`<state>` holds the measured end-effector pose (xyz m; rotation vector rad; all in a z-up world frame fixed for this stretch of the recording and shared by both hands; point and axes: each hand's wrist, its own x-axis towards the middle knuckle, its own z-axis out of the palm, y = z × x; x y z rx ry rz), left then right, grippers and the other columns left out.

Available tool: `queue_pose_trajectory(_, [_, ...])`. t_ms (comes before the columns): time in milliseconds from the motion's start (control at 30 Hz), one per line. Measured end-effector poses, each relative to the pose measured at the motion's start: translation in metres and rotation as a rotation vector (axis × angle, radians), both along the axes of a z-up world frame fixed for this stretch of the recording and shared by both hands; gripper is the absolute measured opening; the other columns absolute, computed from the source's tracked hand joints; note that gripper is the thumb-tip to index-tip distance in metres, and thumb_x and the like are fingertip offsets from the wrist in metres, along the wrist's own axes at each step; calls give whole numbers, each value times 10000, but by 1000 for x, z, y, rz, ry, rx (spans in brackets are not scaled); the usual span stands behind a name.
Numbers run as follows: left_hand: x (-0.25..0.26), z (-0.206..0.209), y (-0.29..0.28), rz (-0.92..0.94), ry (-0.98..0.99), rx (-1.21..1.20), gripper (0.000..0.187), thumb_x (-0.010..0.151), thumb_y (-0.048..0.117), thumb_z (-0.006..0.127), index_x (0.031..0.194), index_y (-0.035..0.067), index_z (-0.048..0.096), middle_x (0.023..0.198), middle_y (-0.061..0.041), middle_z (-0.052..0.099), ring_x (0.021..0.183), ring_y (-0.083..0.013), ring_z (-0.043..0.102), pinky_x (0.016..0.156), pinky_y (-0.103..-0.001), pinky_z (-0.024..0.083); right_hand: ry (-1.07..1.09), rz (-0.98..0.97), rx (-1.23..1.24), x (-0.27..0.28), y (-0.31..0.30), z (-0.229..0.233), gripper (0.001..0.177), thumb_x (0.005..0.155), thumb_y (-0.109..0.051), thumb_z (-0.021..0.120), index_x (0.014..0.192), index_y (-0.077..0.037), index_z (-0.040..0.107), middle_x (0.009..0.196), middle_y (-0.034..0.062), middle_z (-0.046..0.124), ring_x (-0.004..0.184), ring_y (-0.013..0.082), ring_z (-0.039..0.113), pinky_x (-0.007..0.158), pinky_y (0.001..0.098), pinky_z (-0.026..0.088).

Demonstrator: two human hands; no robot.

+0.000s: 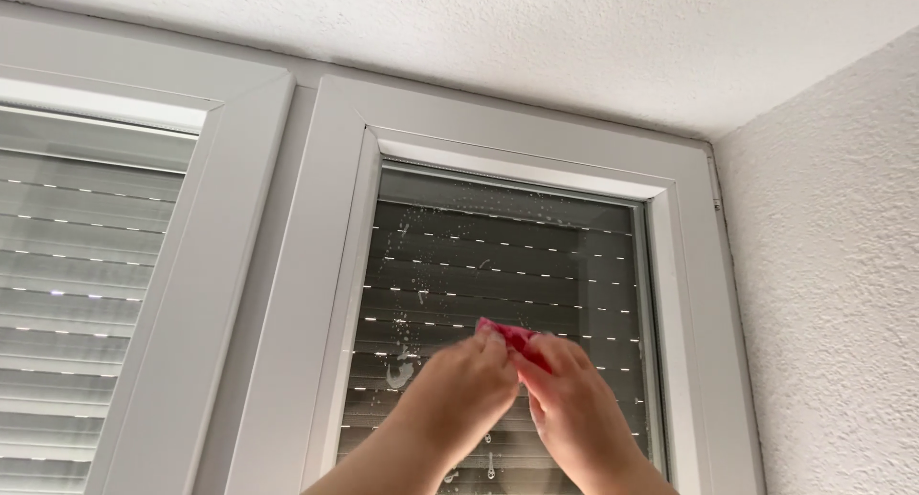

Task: The person wipes a window pane and the windowsill using a red cloth. They dip the cloth into a blue bucket of soapy water, wring it out, and wipe the glass and sill repeatedly. The person repeats this process multiple times throughout the clip.

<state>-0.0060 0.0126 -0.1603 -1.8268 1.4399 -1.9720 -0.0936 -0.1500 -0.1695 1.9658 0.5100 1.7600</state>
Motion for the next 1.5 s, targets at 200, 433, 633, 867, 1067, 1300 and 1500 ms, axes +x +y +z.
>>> queue_pose_trajectory(200, [22,24,12,-90,14,-155,203,801,-27,703,984,61,702,855,-75,678,765,-209,668,625,-336,596,15,184,38,17,35,18,340,882,57,620,1196,-50,692,1356,92,635,1199,313,629,1131,470,432])
queue_pose_trajectory(433, [21,-36,66,-174,-67,-83,282,748,-42,784,1018,11,718,916,-89,688,818,-221,666,802,-350,596,9,212,-39,17,67,-28,330,803,67,717,1124,-8,717,1167,132,731,1028,283,692,1001,407,548])
queue_pose_trajectory(633, [17,-70,52,-178,-205,-57,252,848,57,726,1099,46,703,998,-91,695,1044,-291,671,979,-437,528,63,135,-58,11,32,-61,435,918,-6,659,1346,-17,579,1140,99,684,925,248,655,859,381,566])
queue_pose_trajectory(867, [-9,-20,10,-134,-20,15,531,823,108,741,1331,35,603,1356,-126,622,1326,-312,521,1183,-517,315,49,104,45,-3,-8,-14,334,869,-14,707,1203,-24,698,997,102,724,915,262,660,862,385,580])
queue_pose_trajectory(1067, [-15,19,-16,-196,137,-142,468,745,-143,772,1185,6,714,1146,-158,747,1233,-352,651,1107,-519,458,-77,104,245,9,-12,33,257,780,15,739,996,-118,786,920,50,709,877,294,694,771,416,587])
queue_pose_trajectory(1300, [-8,-30,-7,-336,-43,-32,324,778,-76,764,1084,8,700,1055,-143,721,966,-259,714,951,-385,585,100,224,23,-18,-14,-15,250,870,29,690,1102,-56,730,1030,64,750,941,255,657,893,378,559])
queue_pose_trajectory(1500, [-12,-52,-18,-302,-163,77,246,845,8,768,1084,6,706,1089,-156,741,1013,-279,723,952,-390,589,48,193,-158,-36,-42,-42,198,881,30,693,1061,-50,702,1036,45,692,895,236,652,848,364,576])
